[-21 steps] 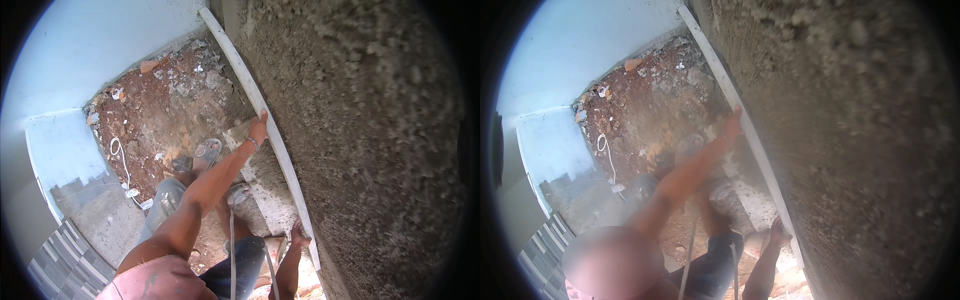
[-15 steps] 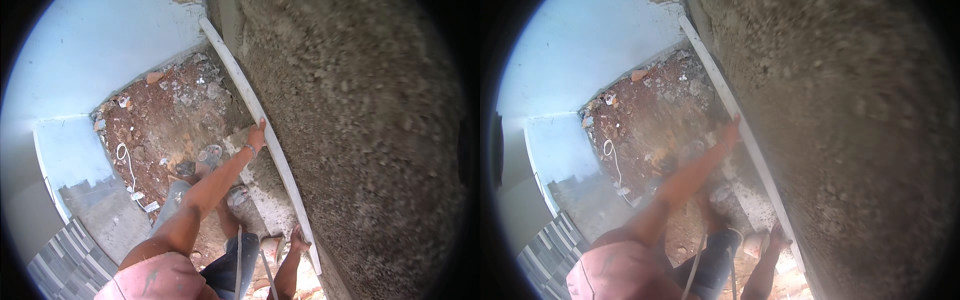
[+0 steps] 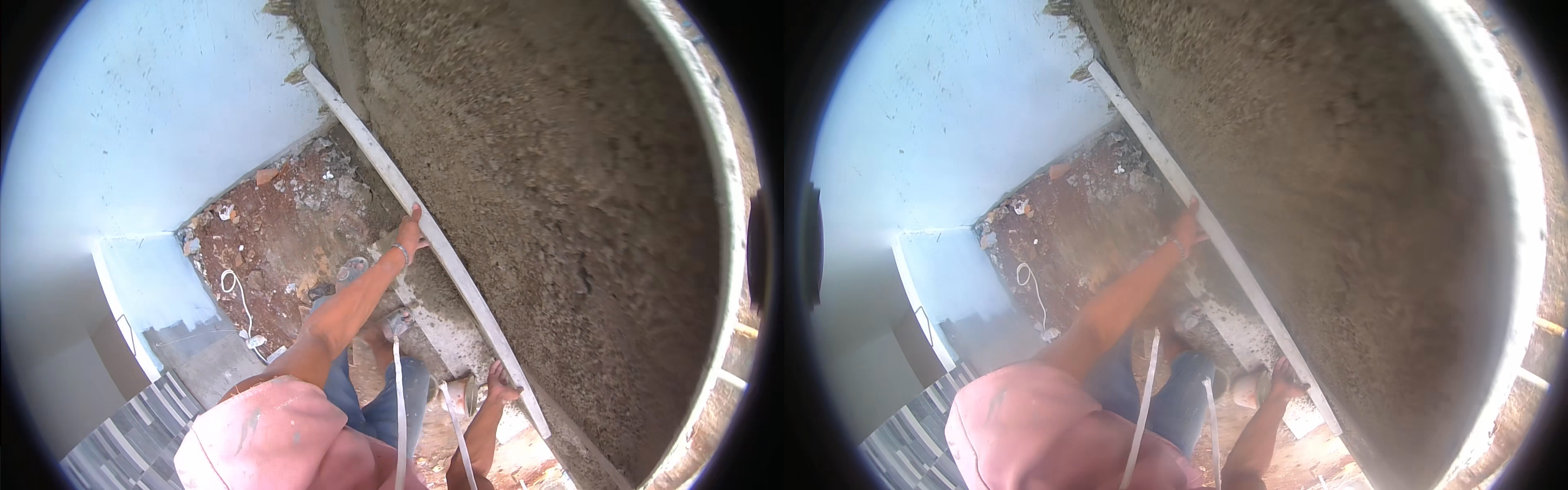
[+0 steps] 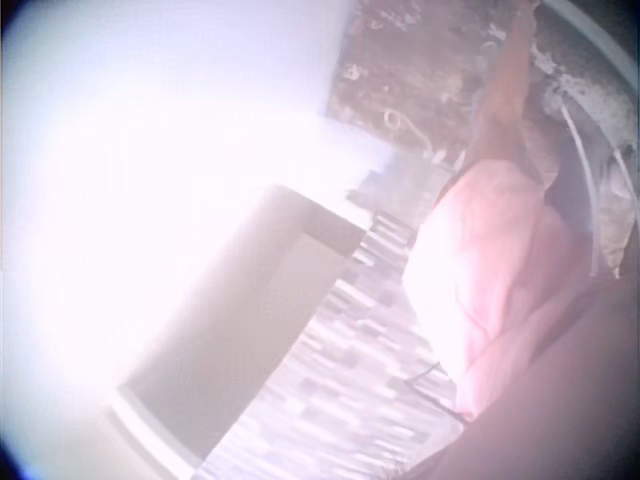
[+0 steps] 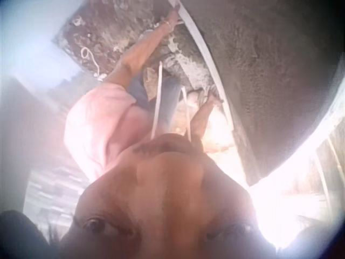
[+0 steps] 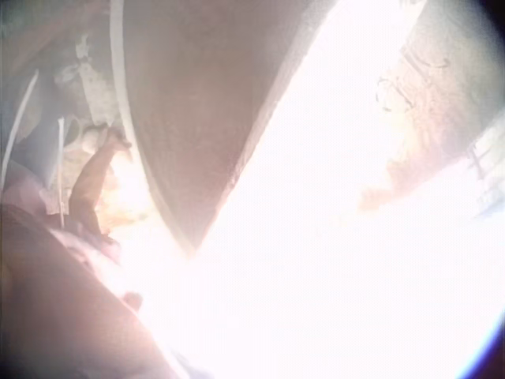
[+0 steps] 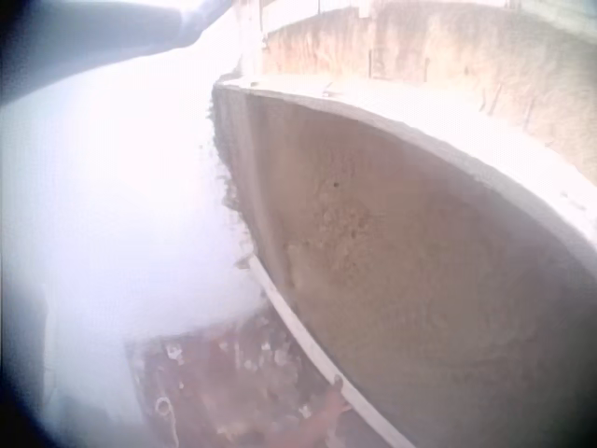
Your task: The person scoops wet cement from a bucket with a trowel and applies it to a curved wall section. They then place a long wooden plank against the wall to level or guide the applied cement.
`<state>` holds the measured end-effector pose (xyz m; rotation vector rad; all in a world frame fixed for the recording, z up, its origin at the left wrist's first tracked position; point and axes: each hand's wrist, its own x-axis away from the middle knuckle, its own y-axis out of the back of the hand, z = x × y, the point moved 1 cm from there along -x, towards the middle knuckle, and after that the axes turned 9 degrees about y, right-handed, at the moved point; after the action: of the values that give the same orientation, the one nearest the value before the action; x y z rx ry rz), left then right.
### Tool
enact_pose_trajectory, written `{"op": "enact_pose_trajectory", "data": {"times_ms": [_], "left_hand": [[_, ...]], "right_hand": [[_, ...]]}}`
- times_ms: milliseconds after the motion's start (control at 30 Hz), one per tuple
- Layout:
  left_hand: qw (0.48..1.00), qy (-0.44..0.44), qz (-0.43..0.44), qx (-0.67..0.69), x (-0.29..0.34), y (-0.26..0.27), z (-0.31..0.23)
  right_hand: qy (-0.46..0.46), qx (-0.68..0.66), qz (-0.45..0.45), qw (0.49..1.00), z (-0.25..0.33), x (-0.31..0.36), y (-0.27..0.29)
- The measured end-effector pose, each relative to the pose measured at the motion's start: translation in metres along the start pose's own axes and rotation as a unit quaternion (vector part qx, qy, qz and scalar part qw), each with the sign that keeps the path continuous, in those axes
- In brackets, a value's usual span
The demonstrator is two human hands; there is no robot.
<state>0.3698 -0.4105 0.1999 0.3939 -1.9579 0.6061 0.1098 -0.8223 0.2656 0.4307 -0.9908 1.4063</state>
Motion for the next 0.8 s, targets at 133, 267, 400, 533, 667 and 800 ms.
{"op": "enact_pose_trajectory", "data": {"times_ms": [133, 267, 400, 533, 667, 800], "left_hand": [[0.998, -0.008, 0.069, -0.001, 0.022, -0.003, -0.011], [0.996, 0.017, 0.087, 0.005, 0.051, -0.01, -0.033], [0.994, 0.018, 0.103, 0.006, 0.08, -0.016, -0.048], [0.993, 0.017, 0.119, 0.006, 0.103, -0.022, -0.062], [0.992, 0.05, 0.112, 0.003, 0.125, -0.024, -0.071], [0.988, 0.067, 0.139, 0.013, 0.136, -0.028, -0.081]], "right_hand": [[0.004, -0.024, 0.012, 1.0, 0.016, 0.036, -0.012], [0.011, -0.051, 0.053, 0.997, 0.028, 0.063, -0.021], [0.031, -0.053, 0.059, 0.996, 0.041, 0.08, -0.026], [0.039, -0.049, 0.072, 0.995, 0.058, 0.095, -0.027], [0.048, -0.06, 0.084, 0.993, 0.072, 0.104, -0.026], [0.068, -0.043, 0.055, 0.995, 0.082, 0.112, -0.027]]}}
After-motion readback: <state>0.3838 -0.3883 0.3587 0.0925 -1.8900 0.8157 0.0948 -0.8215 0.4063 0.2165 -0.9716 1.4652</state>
